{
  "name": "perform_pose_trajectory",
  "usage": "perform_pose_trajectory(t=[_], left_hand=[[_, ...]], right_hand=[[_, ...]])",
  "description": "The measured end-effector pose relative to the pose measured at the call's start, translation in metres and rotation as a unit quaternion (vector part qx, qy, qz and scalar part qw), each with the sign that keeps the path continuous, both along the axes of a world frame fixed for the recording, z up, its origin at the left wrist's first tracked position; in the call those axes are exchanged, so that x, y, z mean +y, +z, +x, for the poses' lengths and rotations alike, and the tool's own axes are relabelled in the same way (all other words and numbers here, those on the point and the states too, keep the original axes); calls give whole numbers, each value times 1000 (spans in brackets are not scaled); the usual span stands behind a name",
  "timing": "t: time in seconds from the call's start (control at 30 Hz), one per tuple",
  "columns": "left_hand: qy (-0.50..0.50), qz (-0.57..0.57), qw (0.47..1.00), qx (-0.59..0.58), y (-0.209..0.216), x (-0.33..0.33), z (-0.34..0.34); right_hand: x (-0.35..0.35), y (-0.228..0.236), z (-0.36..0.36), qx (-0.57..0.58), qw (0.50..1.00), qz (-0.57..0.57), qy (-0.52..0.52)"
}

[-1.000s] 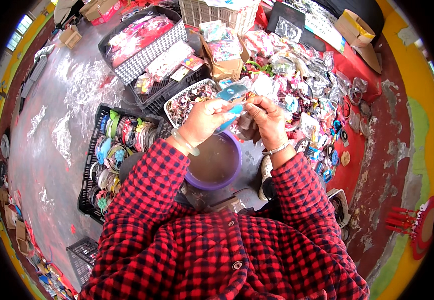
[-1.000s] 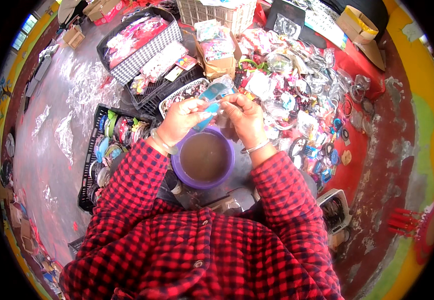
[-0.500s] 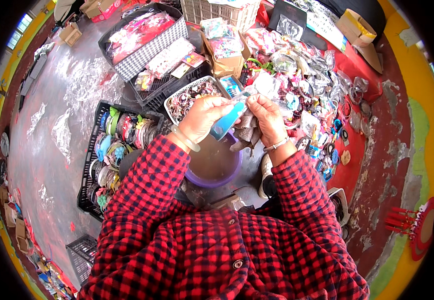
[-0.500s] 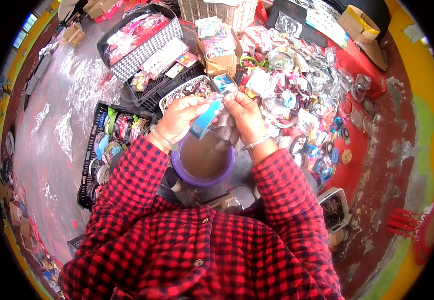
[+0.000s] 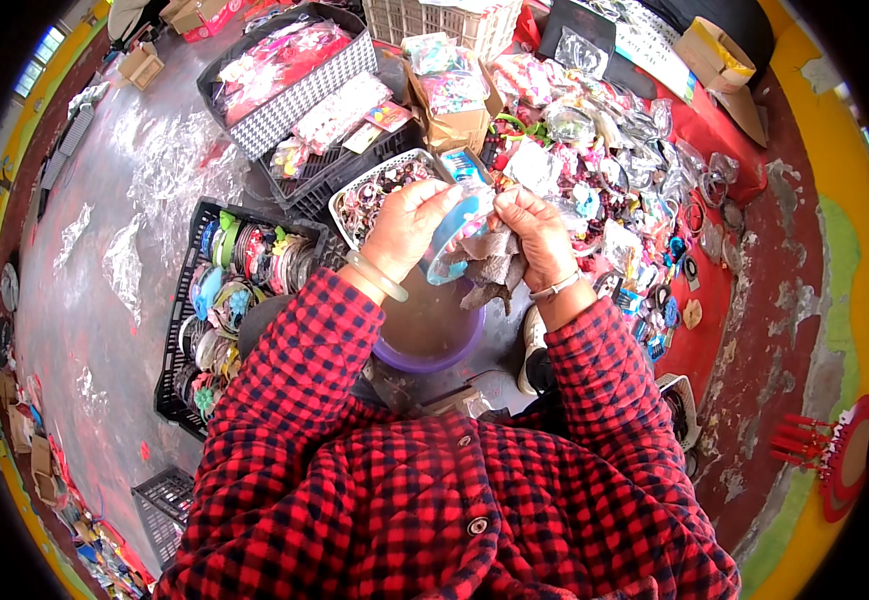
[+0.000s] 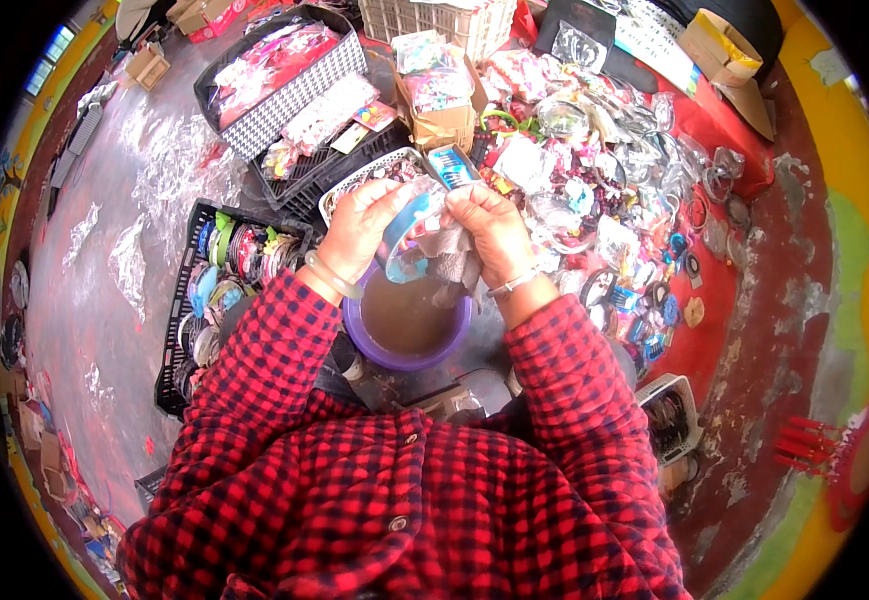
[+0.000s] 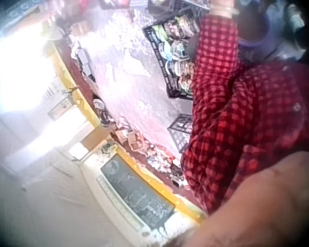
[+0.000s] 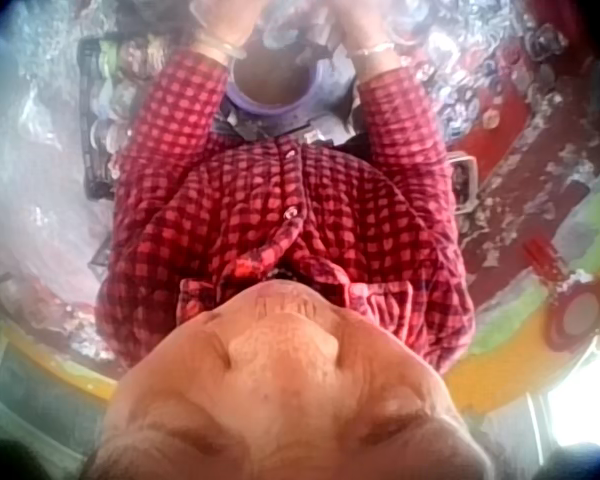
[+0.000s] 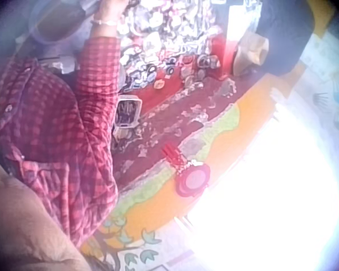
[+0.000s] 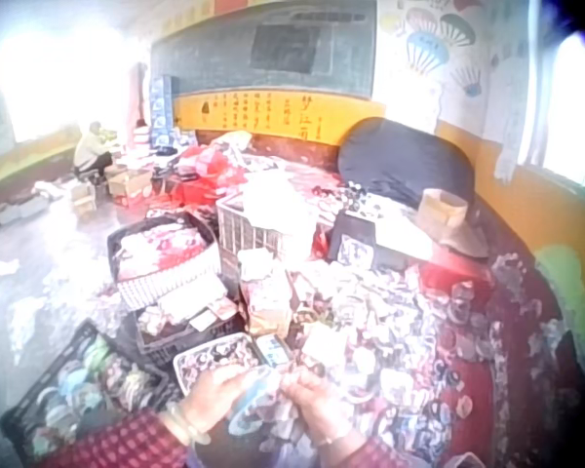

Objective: The person sits on the floor and cleans various small items, including hair accessories and a blue plastic object, using a cloth and water from a purple basin. They wipe the items thoroughly and place them into a nearby basket.

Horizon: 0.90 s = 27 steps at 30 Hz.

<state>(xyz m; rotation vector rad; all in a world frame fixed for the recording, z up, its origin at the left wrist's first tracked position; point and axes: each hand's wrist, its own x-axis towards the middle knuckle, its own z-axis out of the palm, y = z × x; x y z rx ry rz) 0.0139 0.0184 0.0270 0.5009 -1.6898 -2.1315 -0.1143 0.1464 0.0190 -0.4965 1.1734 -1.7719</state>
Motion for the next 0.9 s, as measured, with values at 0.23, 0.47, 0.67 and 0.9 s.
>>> perform_pose_trajectory(t=[0.23, 0.47, 0.67, 0.9], left_hand=[[90, -237, 965, 73, -17, -2, -8], [108, -247, 961, 65, -18, 0, -9], [133, -278, 948, 80, -16, 0, -9], [178, -125, 975, 38, -25, -41, -1]], right_hand=[[0, 2, 2, 25, 1000, 2, 0], [1, 5, 4, 44, 999, -8, 6], [1, 5, 4, 53, 998, -18, 7], [15, 17, -32, 18, 999, 10, -33]])
